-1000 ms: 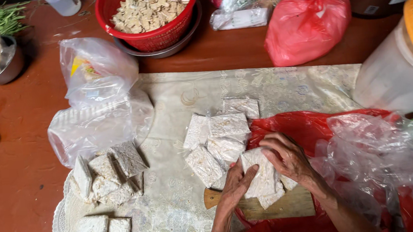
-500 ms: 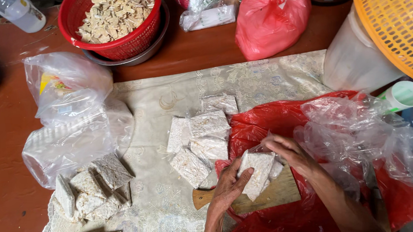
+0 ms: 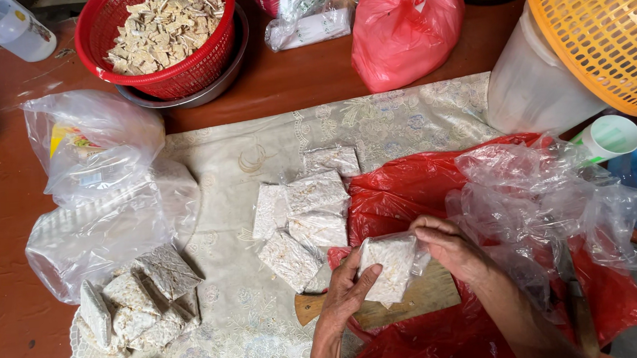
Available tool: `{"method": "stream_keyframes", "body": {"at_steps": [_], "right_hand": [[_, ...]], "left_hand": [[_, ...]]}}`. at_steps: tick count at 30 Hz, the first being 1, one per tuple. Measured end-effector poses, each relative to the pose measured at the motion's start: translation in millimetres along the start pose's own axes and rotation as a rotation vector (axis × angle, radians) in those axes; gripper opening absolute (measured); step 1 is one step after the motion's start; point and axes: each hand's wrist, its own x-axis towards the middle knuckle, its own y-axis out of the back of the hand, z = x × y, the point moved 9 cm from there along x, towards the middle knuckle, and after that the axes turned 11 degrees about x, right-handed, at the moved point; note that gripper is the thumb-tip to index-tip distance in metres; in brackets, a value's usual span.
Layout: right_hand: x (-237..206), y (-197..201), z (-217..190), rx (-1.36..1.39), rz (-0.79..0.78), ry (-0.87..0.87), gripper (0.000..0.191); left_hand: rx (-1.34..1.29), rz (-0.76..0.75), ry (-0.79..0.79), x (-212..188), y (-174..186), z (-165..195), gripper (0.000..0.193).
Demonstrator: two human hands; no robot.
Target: The person wraps rectangular blocks of a white food item in clear plastic bags. The person places each wrapped block on a wooden cutting board on the table.
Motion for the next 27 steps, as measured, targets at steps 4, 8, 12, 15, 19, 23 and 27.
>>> {"method": "stream_keyframes", "body": {"at_steps": [4, 8, 12, 15, 19, 23, 27], "right_hand": [[-9.4, 4.0, 48.0, 0.179, -0.025, -0.125, 0.019], [-22.8, 12.5, 60.3, -0.303, 0.016, -0.145, 0.03], [-28.9, 8.6, 19.6, -0.613, 0.0, -0.115, 0.047], [-19.0, -17.4, -12.2, -0.603, -0.003, -0.018, 0.056], [-15.1, -79.1, -26.8, -1.222, -0.149, 0.2, 0.041], [-6.9, -88.8, -34.8, -1.274, -0.119, 0.165, 0.022], [0.3, -71.1, -23.2, -1.028, -0.128, -0.006, 0.019]], "left_hand": [[-0.155, -0.046, 0.094, 1.0, -2.7, -26.6, 0.052], [-0.194, -0.104, 0.129, -1.4, -3.2, -44.4, 0.052], [-0.041, -0.138, 0.091, -0.2, -6.9, -48.7, 0.049], [-0.054, -0.101, 0.109, 1.4, -10.2, -46.1, 0.054], [-0.029, -0.101, 0.014, 0.7, -14.5, -19.6, 0.053], [0.218, -0.066, 0.118, -4.8, -4.8, -10.1, 0.049], [0.39, -0.132, -0.046, -12.7, -9.7, 11.3, 0.048]]}}
